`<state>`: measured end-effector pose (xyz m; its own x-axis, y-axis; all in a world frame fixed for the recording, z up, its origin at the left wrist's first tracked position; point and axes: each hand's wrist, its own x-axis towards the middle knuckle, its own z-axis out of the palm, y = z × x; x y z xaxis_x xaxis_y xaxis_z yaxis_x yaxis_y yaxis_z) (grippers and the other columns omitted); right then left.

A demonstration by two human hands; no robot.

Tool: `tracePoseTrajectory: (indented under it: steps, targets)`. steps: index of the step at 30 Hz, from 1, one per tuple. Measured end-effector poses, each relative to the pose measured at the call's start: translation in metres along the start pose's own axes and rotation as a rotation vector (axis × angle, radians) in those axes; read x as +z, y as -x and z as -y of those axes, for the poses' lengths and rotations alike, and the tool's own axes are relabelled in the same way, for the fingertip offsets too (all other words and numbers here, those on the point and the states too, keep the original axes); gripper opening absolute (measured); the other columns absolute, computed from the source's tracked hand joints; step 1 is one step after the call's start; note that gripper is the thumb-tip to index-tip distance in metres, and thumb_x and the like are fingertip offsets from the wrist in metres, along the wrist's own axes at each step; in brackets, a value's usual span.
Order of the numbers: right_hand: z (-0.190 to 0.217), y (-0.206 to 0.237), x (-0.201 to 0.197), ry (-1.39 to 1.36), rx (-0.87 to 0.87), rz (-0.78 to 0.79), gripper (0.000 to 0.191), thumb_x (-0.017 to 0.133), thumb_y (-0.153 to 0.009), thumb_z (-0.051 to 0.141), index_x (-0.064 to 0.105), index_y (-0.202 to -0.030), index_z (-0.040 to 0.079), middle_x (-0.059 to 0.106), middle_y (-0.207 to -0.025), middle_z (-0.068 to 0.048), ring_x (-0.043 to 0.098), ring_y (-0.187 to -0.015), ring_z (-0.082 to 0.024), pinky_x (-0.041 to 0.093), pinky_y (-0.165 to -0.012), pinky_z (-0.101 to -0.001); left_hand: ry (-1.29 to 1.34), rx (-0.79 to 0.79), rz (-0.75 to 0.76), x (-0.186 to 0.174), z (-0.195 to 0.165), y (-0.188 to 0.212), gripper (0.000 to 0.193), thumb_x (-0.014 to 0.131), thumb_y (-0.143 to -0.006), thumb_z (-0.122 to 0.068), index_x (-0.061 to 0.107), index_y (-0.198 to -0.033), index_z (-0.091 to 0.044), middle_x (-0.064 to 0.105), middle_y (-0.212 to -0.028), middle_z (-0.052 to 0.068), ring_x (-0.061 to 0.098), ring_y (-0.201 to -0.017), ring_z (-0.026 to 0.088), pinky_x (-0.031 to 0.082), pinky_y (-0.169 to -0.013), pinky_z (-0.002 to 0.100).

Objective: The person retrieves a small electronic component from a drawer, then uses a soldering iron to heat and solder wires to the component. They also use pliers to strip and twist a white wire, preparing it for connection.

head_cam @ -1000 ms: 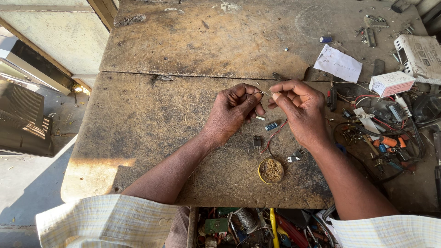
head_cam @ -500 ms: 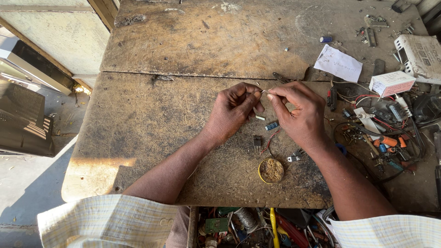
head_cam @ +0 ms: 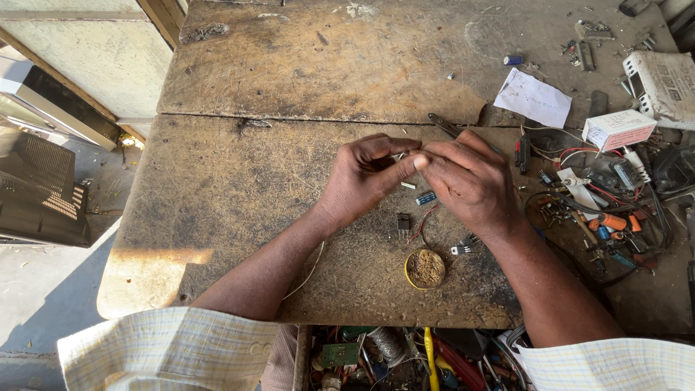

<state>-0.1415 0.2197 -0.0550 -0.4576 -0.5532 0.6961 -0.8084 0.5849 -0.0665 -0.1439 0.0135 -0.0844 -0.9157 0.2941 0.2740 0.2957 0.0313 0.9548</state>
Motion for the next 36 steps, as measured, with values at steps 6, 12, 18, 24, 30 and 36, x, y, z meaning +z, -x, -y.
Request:
tracePoseTrajectory:
  steps: [6,12,18,24,30,36]
  targets:
    - [0.002,-0.001,-0.003,-0.015,0.004,-0.026,0.021,0.083,-0.089,-0.003,0.074,-0.107,0.000,0.074,-0.104,-0.008,0.066,-0.081,-0.020,0.055,-0.066,-0.0346,0.190,-0.077,0.031,-0.008,0.008,-0.007,0.021,0.071,-0.098,-0.019,0.077,-0.114,-0.005,0.081,-0.104,0.006,0.074,-0.091,0.009,0.065,-0.080,0.025]
    - [0.001,0.000,-0.001,-0.039,0.045,-0.029,0.020,0.081,-0.090,-0.003,0.073,-0.108,0.001,0.073,-0.104,-0.009,0.069,-0.087,-0.021,0.058,-0.072,-0.0356,0.066,-0.007,0.040,-0.010,0.011,-0.007,0.013,0.072,-0.099,-0.009,0.078,-0.109,-0.004,0.080,-0.102,0.006,0.073,-0.092,0.008,0.063,-0.083,0.026]
    - [0.000,0.004,0.004,-0.072,0.093,-0.030,0.020,0.079,-0.092,-0.004,0.071,-0.110,0.000,0.071,-0.103,-0.010,0.071,-0.093,-0.023,0.059,-0.075,-0.0359,0.002,0.066,0.095,-0.014,0.009,-0.006,0.012,0.068,-0.100,-0.007,0.075,-0.110,-0.005,0.079,-0.098,0.004,0.073,-0.090,0.006,0.063,-0.083,0.025]
    - [-0.003,0.006,0.005,-0.051,0.101,-0.027,0.020,0.078,-0.093,-0.004,0.070,-0.111,-0.001,0.069,-0.104,-0.011,0.071,-0.097,-0.023,0.061,-0.078,-0.0349,0.064,-0.072,0.066,-0.011,-0.003,-0.008,0.017,0.062,-0.105,-0.015,0.072,-0.116,-0.006,0.076,-0.094,0.002,0.067,-0.075,0.004,0.060,-0.069,0.024]
    - [-0.002,0.006,0.004,-0.043,0.052,-0.039,0.019,0.080,-0.092,-0.004,0.071,-0.108,-0.002,0.071,-0.105,-0.010,0.069,-0.094,-0.021,0.059,-0.076,-0.0331,0.090,-0.015,0.089,-0.012,-0.009,-0.004,0.032,0.070,-0.100,-0.018,0.064,-0.129,-0.005,0.075,-0.105,0.003,0.071,-0.090,0.007,0.061,-0.078,0.026]
    - [0.000,0.008,0.003,-0.064,0.058,-0.040,0.023,0.082,-0.090,-0.005,0.075,-0.111,0.000,0.072,-0.103,-0.009,0.064,-0.087,-0.018,0.055,-0.070,-0.0331,0.152,0.004,0.093,-0.012,-0.003,-0.006,0.027,0.076,-0.093,-0.020,0.077,-0.115,-0.005,0.080,-0.107,0.006,0.075,-0.099,0.011,0.064,-0.088,0.028]
